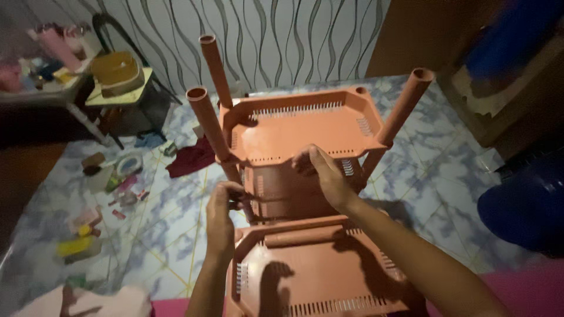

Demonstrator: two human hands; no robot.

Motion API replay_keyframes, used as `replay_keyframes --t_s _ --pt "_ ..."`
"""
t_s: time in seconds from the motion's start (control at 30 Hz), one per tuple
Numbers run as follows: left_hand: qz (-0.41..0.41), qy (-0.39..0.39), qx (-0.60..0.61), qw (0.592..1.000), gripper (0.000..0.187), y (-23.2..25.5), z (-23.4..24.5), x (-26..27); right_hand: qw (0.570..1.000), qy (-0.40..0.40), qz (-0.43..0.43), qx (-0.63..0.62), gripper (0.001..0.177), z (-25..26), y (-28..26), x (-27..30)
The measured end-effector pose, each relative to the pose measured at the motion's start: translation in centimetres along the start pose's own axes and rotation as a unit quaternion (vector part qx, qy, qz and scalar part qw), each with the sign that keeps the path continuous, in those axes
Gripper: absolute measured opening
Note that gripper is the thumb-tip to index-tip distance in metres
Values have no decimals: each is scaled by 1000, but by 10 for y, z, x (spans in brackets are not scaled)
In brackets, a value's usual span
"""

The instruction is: The person assembles a multi-tiered plastic storage rack by inserting cylindrical legs into the corners of the trays and stacking them. They handle the trays and legs by hand, aligning and pressing the components together to form a stable structure.

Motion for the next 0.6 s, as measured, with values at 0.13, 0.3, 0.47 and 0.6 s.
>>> replay_keyframes --t_s 0.13,0.3,0.47,0.6 --pt "27 -61 23 997 46 -8 -3 32 998 -37 -42 43 53 17 17 35" --pt "152 -83 -26 984 29 -28 -2 67 981 -115 -112 108 40 45 32 83" --pt "4 -181 -241 953 32 -42 -1 95 912 -180 -186 317 25 48 40 127" --pt "-55 -204 -408 888 32 -59 -10 109 856 -178 -62 481 20 44 49 149"
Point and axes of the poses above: each hand's wrist, its own x-axis away from the middle knuckle, its own z-axis out of the back of the hand, y = z × x, the point moved 1 cm from there along -x, towards the middle knuckle
